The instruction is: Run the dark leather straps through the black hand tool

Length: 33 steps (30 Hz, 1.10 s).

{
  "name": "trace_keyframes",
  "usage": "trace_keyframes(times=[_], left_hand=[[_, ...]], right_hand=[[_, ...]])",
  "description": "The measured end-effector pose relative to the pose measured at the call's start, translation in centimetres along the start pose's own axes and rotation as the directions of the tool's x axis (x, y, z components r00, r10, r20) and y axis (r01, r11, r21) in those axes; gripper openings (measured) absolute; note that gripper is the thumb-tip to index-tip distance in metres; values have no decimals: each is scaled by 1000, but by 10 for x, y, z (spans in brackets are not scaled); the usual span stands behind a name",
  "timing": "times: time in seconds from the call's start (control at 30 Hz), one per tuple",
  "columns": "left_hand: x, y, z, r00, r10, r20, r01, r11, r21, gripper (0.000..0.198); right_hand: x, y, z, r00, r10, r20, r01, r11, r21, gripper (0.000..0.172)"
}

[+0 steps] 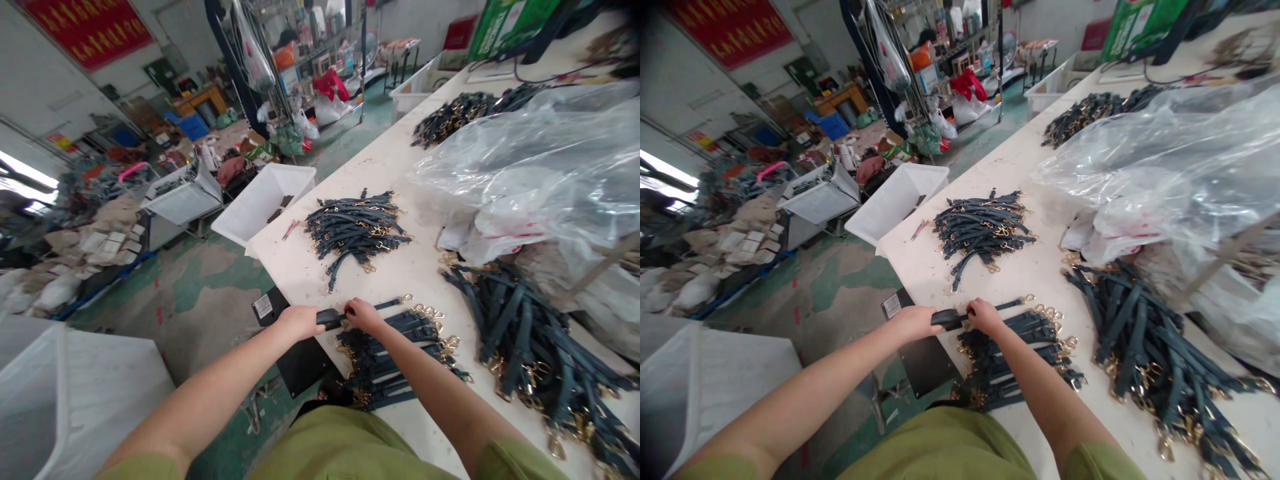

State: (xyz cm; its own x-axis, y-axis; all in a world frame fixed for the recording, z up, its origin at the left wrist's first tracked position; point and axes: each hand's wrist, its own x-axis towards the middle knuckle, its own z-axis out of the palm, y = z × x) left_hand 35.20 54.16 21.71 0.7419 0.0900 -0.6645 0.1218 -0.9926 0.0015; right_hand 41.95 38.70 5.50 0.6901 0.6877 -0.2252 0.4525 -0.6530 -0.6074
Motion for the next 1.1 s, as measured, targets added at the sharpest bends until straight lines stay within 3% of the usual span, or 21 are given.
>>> trace_keyframes(times=[0.17, 0.43, 0.6, 0.73, 0.83, 0.97, 1.1], left_hand=[[-5, -8, 10, 997, 22, -69, -24, 999, -30, 42], [-52, -64, 23, 985, -119, -126, 99, 983, -152, 41], [-66, -68, 40, 983, -136, -122, 107, 971, -213, 41], [-73, -72, 52, 979, -162, -120, 129, 960, -248, 42], [-77, -74, 57, 981, -177, -80, 151, 954, -259, 44], [-79, -70, 56, 984, -161, -78, 137, 959, -249, 45], [-79, -67, 53, 982, -160, -97, 131, 959, -252, 44]], right_hand=[[-2, -3, 2, 1000, -3, -6, 3, 999, -37, 20], [-3, -16, -4, 997, -47, 62, 58, 978, -202, 20], [-1, -25, -7, 998, -57, 11, 58, 940, -336, 16], [-7, -26, -2, 998, -6, 59, 24, 954, -299, 28], [-11, -30, 1, 996, -68, 61, 83, 958, -275, 35], [-7, -45, 6, 981, -160, 109, 184, 949, -256, 25], [0, -54, 14, 996, -56, 70, 72, 966, -249, 21]])
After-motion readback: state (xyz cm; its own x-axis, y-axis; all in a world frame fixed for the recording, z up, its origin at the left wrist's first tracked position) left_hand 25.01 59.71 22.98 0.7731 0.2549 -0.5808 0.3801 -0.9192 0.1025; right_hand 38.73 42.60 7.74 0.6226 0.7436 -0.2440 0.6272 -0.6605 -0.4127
